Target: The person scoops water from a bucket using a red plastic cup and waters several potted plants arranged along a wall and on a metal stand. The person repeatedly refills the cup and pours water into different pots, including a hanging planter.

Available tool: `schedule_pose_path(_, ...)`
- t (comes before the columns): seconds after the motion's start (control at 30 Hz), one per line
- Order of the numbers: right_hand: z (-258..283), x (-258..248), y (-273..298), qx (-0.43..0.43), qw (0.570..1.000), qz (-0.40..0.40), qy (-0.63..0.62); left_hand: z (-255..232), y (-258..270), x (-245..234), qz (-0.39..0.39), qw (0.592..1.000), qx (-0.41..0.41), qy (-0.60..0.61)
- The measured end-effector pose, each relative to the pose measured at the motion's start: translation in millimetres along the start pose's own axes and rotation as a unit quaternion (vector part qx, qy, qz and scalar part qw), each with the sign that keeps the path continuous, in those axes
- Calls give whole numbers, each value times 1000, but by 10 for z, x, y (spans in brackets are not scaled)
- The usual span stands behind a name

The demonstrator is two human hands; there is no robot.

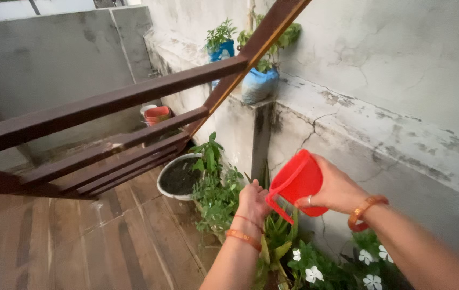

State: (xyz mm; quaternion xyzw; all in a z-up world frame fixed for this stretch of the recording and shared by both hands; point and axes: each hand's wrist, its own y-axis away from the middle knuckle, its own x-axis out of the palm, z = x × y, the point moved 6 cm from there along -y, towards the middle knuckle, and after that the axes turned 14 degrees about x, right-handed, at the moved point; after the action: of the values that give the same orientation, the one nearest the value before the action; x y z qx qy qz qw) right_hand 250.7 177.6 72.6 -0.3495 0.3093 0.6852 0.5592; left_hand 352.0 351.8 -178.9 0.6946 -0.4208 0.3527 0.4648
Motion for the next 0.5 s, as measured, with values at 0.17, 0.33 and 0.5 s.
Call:
schedule_pose_path(0.17,29,61,-13,5,996,9,87,186,-135,-13,41,999,-24,-9)
schedule_pose_path(0.33,87,18,-140,49,989,5,139,258,-118,52,18,999,-27,2)
schedule_pose_path(0.5,270,-130,-146,30,978,-34,205,277,-19,281,31,999,-33,7)
